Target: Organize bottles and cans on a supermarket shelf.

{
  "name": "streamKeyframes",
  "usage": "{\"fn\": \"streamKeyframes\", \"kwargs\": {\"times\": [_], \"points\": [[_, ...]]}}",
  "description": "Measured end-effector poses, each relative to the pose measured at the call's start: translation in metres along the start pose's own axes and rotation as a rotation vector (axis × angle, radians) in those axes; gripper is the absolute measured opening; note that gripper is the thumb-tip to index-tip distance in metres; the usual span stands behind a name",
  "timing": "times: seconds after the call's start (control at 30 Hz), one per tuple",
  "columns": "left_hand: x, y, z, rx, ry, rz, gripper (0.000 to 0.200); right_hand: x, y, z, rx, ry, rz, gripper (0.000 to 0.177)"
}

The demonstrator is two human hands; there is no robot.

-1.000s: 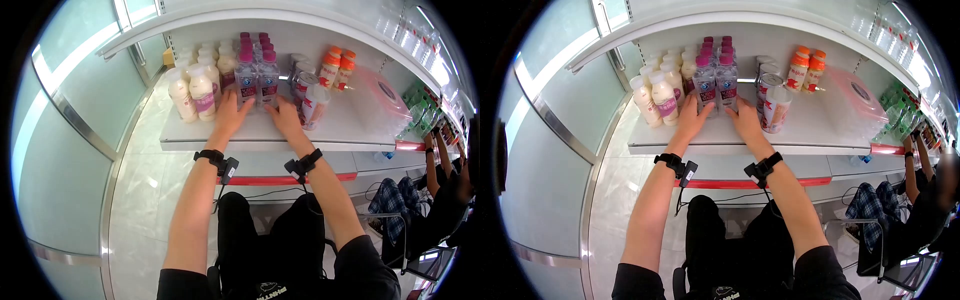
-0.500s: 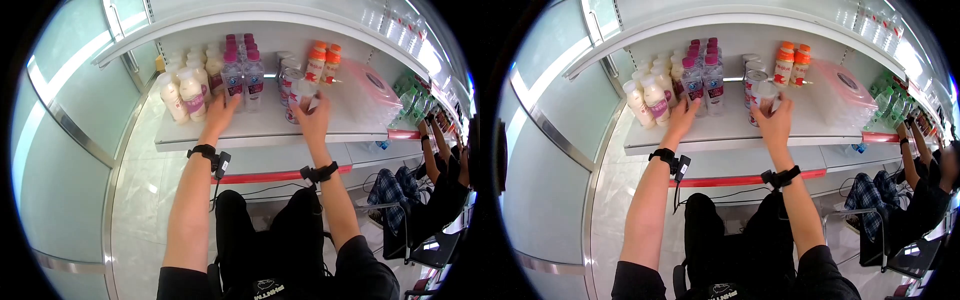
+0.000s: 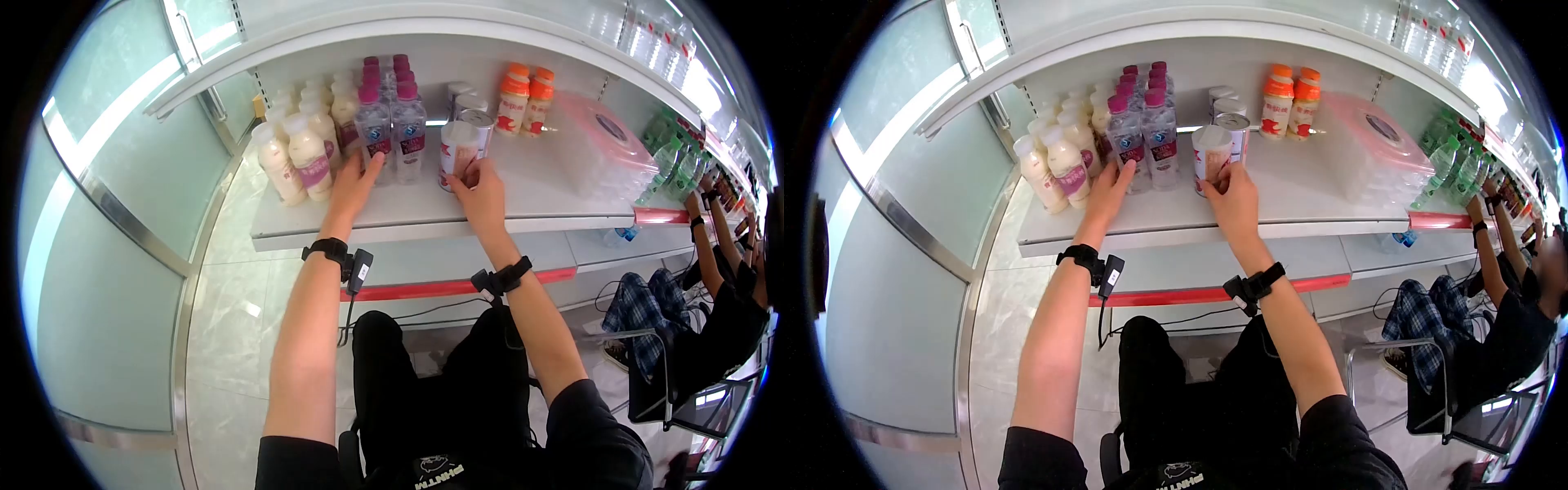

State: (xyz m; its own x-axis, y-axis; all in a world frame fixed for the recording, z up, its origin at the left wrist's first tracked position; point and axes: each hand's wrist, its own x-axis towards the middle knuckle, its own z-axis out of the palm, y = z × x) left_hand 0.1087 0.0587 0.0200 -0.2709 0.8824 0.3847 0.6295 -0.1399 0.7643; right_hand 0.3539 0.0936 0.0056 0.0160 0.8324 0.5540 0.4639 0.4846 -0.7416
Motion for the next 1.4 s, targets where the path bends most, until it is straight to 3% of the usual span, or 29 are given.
{"fn": "streamKeyframes", "kwargs": {"times": [0.07,0.2,0.27,0.37,0.5,0.6,0.67,0.8,0.9,1.0,1.07,1.17,1.23,1.3,1.33,1.4], "points": [[-0.001,-0.003,0.003,-0.041,0.037,0.023,0.070,-0.001,0.013,0.005,0.001,-0.083,-0.171,0.036],[-0.003,-0.001,0.001,-0.073,0.007,0.016,0.072,-0.006,0.006,0.001,-0.015,-0.144,-0.159,0.029],[-0.003,0.000,0.001,-0.064,-0.006,0.012,0.073,-0.008,0.006,0.007,-0.162,-0.156,-0.371,0.037],[-0.004,0.000,0.004,-0.049,0.064,0.037,0.067,-0.012,0.003,0.011,-0.299,-0.186,-0.503,0.050],[-0.003,0.000,0.001,-0.078,0.035,0.025,0.067,-0.011,0.005,0.011,-0.319,-0.257,-0.499,0.055],[-0.003,0.002,0.001,-0.081,0.023,0.036,0.067,-0.011,0.003,0.009,-0.288,-0.230,-0.516,0.049],[-0.003,0.003,0.000,-0.093,0.030,0.058,0.067,-0.002,-0.002,0.007,-0.263,-0.275,-0.376,0.040],[-0.004,0.003,0.000,-0.112,0.040,0.060,0.067,0.037,-0.012,0.023,-0.334,-0.278,-0.372,0.030],[-0.001,0.001,0.000,-0.121,0.040,0.069,0.066,0.066,0.000,0.048,-0.376,-0.426,-0.379,0.040],[-0.002,-0.004,0.001,-0.114,0.027,0.060,0.066,0.075,0.007,0.068,-0.387,-0.603,-0.218,0.050],[0.001,-0.006,0.003,-0.110,0.027,0.079,0.066,0.080,0.012,0.069,-0.288,-0.531,-0.213,0.067],[0.001,-0.003,0.005,-0.235,0.103,0.126,0.066,0.077,0.009,0.061,-0.161,-0.486,-0.171,0.071],[-0.003,-0.001,0.003,-0.194,0.008,0.057,0.068,0.089,0.029,0.077,-0.145,-0.470,-0.160,0.069],[-0.003,-0.005,0.002,-0.191,-0.018,0.048,0.068,0.109,0.053,0.099,0.092,-0.564,-0.182,0.065],[-0.001,-0.004,0.000,-0.191,-0.028,0.051,0.067,0.106,0.038,0.093,0.093,-0.562,-0.181,0.065],[-0.002,-0.002,0.002,-0.219,0.024,0.079,0.066,0.105,0.010,0.085,0.289,-0.663,0.083,0.058]]}}
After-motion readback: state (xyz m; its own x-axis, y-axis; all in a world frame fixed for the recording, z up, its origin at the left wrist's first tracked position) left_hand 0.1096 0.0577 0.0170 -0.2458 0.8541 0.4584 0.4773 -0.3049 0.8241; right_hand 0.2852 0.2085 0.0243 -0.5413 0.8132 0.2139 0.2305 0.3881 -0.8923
